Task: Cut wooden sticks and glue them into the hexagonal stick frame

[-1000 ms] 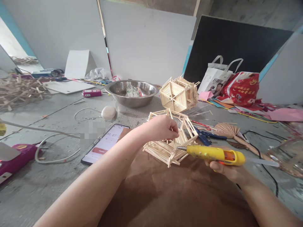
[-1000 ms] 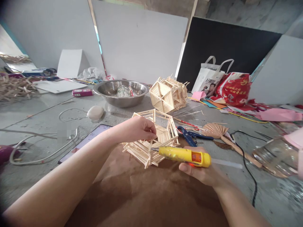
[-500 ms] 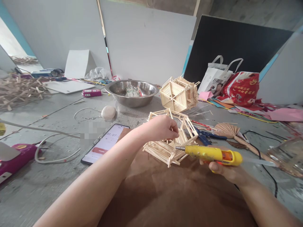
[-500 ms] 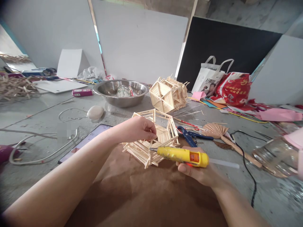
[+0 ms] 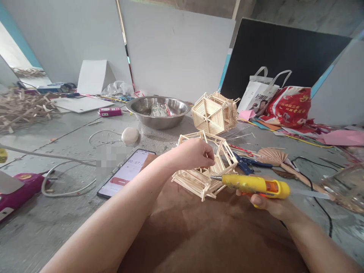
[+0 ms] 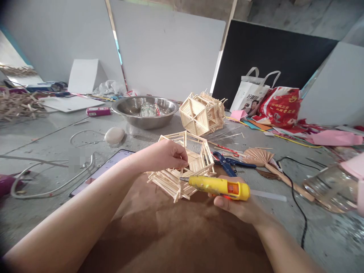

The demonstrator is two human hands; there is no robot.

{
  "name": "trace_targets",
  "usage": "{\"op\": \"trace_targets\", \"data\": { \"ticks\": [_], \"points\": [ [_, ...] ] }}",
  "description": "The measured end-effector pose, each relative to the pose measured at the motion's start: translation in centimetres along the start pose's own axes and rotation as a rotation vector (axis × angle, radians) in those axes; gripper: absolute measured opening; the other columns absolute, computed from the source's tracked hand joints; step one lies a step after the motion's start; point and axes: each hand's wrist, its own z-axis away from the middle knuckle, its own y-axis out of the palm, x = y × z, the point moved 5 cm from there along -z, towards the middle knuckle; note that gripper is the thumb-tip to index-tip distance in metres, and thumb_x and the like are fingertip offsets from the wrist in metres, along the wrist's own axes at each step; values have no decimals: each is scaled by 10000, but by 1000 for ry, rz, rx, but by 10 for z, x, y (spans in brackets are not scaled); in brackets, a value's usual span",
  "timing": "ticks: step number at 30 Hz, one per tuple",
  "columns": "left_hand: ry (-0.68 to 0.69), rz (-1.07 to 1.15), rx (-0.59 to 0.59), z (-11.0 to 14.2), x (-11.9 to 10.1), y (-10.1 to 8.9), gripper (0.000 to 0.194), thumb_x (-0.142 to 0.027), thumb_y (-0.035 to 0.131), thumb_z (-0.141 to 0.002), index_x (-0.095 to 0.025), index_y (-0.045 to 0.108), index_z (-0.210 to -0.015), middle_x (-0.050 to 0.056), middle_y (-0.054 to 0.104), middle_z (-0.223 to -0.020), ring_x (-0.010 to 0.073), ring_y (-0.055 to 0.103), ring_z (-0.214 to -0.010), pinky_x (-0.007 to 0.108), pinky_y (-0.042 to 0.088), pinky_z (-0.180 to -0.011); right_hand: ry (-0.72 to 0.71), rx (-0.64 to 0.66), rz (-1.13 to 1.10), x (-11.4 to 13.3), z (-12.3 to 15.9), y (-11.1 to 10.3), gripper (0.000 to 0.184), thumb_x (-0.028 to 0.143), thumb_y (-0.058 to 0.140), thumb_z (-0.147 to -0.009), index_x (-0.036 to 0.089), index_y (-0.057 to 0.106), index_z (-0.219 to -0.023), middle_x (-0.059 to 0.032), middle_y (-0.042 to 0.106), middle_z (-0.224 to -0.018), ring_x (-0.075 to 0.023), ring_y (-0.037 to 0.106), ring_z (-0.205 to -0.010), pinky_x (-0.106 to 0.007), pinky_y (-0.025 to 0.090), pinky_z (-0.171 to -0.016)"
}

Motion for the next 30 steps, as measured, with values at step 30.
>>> {"op": "trace_targets", "data": {
  "ticks": [30],
  "points": [
    [-2, 12, 14, 1, 0, 0, 142, -255, 507, -674, -180, 621, -710, -9, 627, -641, 94, 528, -563, 205, 359, -508, -14, 45, 4, 2, -2, 1, 228, 421, 505, -752, 213, 597, -769, -23, 577, -692, -154, 542, -627, -255, 427, -562]
  ]
}}
